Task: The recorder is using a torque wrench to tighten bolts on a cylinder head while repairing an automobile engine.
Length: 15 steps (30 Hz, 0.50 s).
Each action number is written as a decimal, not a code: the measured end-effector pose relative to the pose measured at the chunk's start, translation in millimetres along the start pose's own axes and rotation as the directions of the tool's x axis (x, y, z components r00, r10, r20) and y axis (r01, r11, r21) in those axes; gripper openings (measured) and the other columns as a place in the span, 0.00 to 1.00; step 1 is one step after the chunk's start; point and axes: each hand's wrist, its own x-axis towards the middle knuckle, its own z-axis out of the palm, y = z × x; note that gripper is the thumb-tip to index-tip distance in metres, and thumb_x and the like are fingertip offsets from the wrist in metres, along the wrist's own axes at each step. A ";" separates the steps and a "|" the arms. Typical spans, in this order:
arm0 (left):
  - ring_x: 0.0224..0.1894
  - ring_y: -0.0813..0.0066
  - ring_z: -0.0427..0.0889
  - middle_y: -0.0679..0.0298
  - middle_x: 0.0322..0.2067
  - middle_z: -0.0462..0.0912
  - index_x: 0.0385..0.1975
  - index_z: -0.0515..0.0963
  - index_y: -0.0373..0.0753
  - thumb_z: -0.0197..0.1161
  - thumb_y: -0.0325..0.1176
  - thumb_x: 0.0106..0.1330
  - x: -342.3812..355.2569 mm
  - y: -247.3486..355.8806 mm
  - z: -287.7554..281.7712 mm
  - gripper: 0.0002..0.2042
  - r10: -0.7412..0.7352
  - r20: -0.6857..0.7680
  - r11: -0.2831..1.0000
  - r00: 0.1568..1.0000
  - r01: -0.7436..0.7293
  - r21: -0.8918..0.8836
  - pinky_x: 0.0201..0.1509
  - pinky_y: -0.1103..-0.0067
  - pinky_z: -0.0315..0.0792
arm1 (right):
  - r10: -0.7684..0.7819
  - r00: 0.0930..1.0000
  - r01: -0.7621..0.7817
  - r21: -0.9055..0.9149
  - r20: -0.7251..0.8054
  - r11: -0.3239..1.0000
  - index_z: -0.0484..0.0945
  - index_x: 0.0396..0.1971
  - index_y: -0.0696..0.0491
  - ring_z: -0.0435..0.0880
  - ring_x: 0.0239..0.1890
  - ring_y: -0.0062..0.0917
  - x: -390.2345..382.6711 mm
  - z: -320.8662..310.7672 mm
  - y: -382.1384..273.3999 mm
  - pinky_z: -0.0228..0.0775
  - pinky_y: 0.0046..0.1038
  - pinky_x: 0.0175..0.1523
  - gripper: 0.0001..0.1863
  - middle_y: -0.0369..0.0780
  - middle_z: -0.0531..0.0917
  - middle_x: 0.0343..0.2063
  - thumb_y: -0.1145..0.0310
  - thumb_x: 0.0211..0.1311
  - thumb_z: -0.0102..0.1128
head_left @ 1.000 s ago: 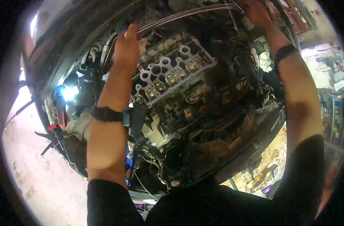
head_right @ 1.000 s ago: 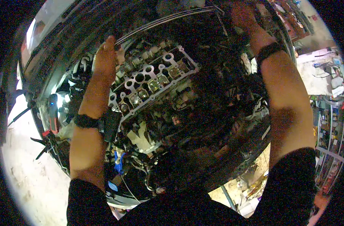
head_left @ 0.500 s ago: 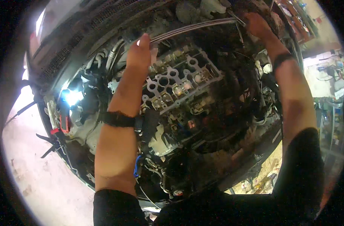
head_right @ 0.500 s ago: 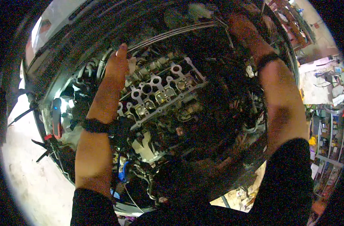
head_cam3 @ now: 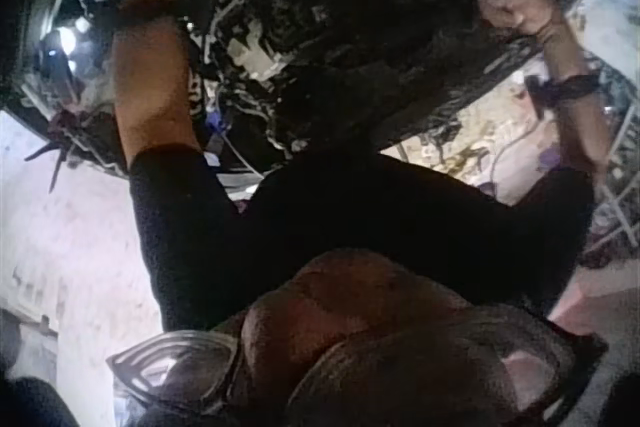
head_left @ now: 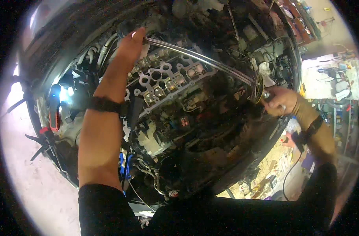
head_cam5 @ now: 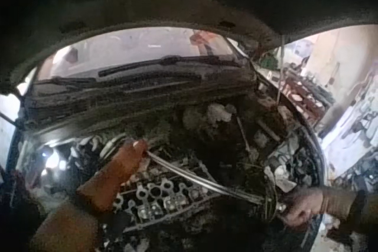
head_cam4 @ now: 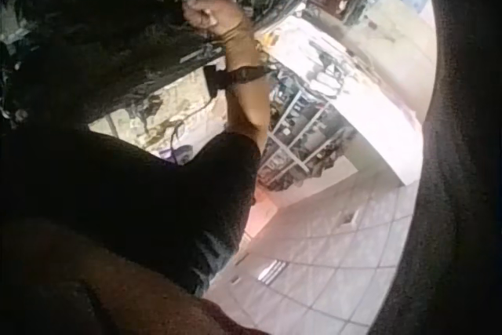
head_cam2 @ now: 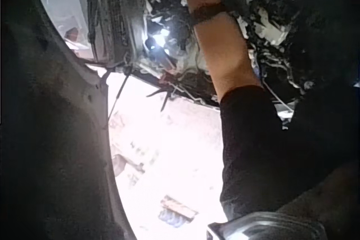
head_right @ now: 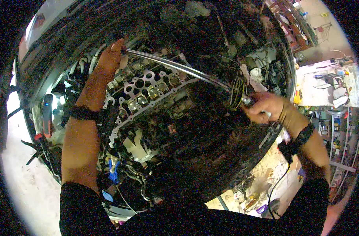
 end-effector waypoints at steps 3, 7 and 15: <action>0.31 0.72 0.74 0.61 0.32 0.77 0.48 0.77 0.39 0.50 0.54 0.70 -7.8 1.3 -3.7 0.24 0.076 0.072 0.995 0.995 -0.081 0.067 0.37 0.74 0.70 | -0.043 0.991 0.010 0.253 0.124 0.968 0.70 0.39 0.55 0.62 0.12 0.16 2.2 42.7 33.5 0.48 0.22 0.18 0.16 0.32 0.66 0.12 0.62 0.60 0.64; 0.38 0.68 0.78 0.58 0.36 0.81 0.48 0.79 0.42 0.52 0.57 0.68 7.3 -35.7 -32.6 0.24 0.132 0.095 0.984 0.987 -0.142 0.109 0.44 0.71 0.72 | -0.124 0.992 0.118 0.157 0.029 0.981 0.70 0.34 0.53 0.59 0.12 0.14 -0.9 71.1 44.1 0.47 0.21 0.18 0.12 0.30 0.64 0.12 0.61 0.65 0.60; 0.50 0.49 0.79 0.51 0.48 0.80 0.45 0.80 0.49 0.57 0.50 0.64 84.0 -345.6 -201.5 0.16 0.245 -0.005 0.411 0.970 -0.099 0.906 0.53 0.64 0.73 | -0.135 0.983 0.138 0.016 -0.120 0.990 0.72 0.36 0.52 0.63 0.16 0.12 1.9 115.7 53.8 0.51 0.19 0.21 0.12 0.28 0.68 0.17 0.60 0.66 0.60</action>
